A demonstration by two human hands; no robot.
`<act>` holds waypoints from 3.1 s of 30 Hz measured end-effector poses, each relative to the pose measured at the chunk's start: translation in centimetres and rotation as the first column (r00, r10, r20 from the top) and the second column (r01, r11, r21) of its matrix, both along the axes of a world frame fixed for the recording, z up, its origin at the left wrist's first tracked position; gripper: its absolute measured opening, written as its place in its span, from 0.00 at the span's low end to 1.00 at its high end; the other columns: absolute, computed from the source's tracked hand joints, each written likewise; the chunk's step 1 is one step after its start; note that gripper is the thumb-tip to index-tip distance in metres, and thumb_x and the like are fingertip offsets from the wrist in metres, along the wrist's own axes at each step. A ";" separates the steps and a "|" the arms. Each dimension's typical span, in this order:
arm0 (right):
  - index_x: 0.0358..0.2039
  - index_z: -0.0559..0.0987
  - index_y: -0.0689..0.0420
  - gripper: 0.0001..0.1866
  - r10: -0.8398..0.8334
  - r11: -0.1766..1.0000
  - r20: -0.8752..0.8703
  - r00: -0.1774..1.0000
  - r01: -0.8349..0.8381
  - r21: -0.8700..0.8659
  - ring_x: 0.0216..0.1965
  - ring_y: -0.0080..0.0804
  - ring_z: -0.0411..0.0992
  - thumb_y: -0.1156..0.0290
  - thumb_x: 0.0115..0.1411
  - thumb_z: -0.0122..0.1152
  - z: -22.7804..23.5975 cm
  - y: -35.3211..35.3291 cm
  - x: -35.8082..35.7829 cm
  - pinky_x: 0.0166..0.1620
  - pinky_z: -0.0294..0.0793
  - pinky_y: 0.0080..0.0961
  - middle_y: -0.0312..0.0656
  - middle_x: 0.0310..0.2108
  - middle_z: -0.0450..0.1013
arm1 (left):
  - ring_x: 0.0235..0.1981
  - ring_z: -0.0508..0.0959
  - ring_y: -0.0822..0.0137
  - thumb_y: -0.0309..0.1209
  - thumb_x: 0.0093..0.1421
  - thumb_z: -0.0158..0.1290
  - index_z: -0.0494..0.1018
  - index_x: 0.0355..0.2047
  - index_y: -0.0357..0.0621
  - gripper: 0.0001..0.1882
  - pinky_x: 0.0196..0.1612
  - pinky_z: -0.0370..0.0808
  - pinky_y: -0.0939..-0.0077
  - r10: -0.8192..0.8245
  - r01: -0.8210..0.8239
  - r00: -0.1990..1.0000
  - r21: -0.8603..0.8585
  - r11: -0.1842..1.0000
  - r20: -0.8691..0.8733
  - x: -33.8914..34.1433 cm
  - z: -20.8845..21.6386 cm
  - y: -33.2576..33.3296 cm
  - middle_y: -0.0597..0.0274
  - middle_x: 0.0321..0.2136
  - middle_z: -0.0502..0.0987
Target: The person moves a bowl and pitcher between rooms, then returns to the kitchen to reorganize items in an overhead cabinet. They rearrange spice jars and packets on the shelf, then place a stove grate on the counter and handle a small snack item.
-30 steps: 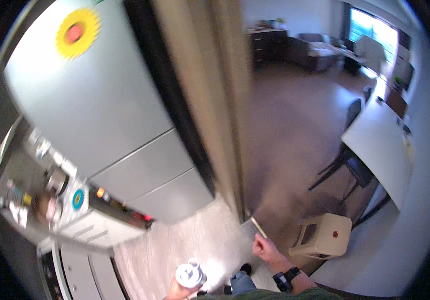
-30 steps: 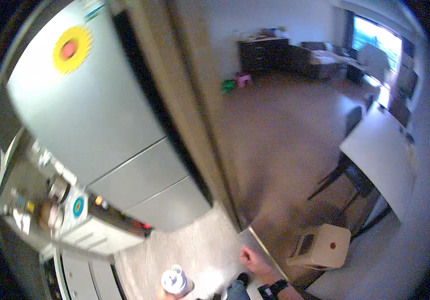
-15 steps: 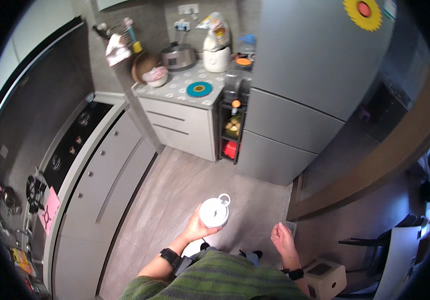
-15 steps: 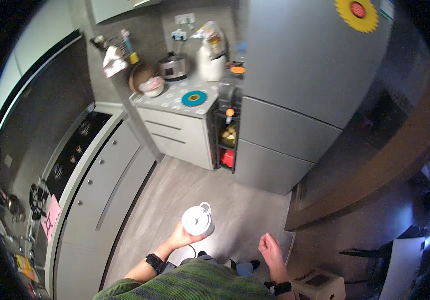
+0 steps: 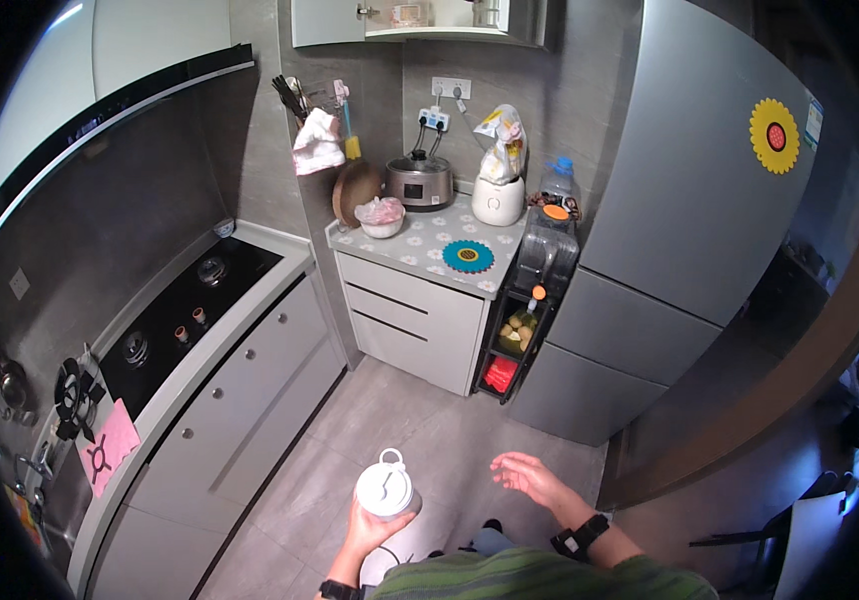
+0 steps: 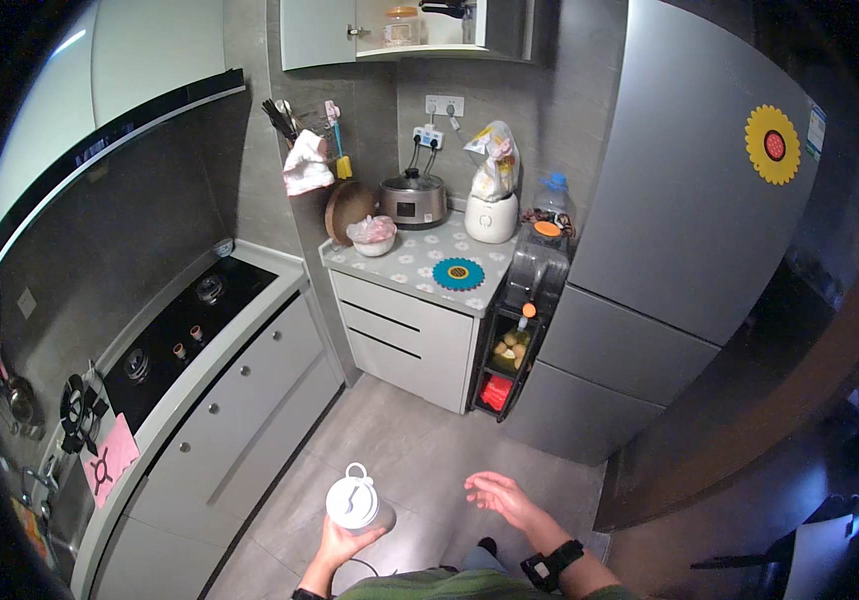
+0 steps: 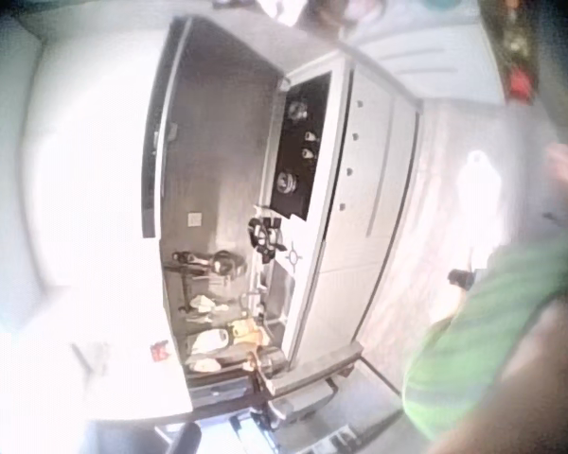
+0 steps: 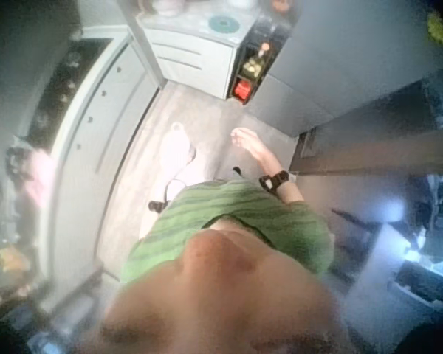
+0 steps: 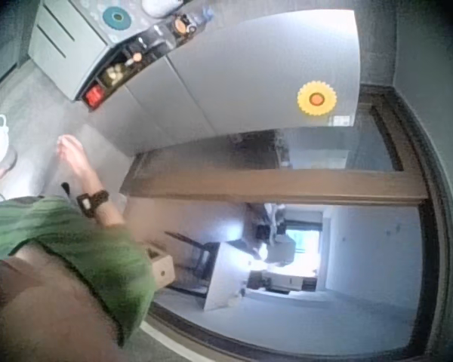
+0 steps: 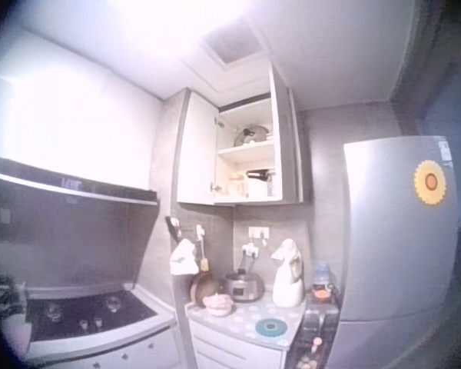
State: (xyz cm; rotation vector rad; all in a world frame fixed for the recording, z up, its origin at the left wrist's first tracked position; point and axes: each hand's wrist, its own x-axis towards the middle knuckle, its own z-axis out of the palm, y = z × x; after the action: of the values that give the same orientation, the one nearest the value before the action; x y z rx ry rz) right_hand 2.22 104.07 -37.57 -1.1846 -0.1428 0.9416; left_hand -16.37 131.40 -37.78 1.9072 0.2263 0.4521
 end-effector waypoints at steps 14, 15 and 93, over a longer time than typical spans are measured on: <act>0.61 0.60 0.59 0.31 0.686 0.041 0.607 0.402 -0.853 0.520 0.41 0.23 0.66 0.79 0.55 0.52 20.4 22.1 2.6 0.44 0.66 0.21 0.39 0.49 0.65 | 0.43 0.75 0.65 0.27 0.37 0.68 0.68 0.46 0.35 0.34 0.47 0.72 0.68 0.396 -0.418 0.903 -0.134 0.898 -0.167 1.4 1.3 4.7 0.56 0.40 0.75; 0.60 0.61 0.59 0.31 0.631 -0.080 0.721 0.286 -0.901 0.427 0.41 0.23 0.66 0.79 0.54 0.52 22.3 22.8 2.7 0.44 0.66 0.22 0.40 0.48 0.65 | 0.42 0.75 0.66 0.27 0.37 0.68 0.68 0.46 0.35 0.33 0.47 0.72 0.68 0.436 -0.459 0.884 -0.142 0.877 -0.166 2.2 1.9 4.8 0.56 0.40 0.75; 0.41 0.76 0.55 0.29 0.114 0.792 0.903 -0.415 -0.510 -0.335 0.42 0.40 0.68 0.44 0.48 0.60 11.8 48.5 1.7 0.49 0.63 0.42 0.42 0.39 0.71 | 0.45 0.70 0.54 0.35 0.34 0.69 0.66 0.47 0.36 0.39 0.48 0.68 0.61 0.543 -0.544 0.839 -0.031 0.839 -0.043 3.0 1.7 23.2 0.53 0.42 0.68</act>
State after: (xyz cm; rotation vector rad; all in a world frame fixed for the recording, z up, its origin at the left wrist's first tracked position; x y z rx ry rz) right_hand 3.95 152.57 -25.73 -1.3682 -2.2019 0.0237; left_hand -13.34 154.65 -36.05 1.7907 0.8094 0.7876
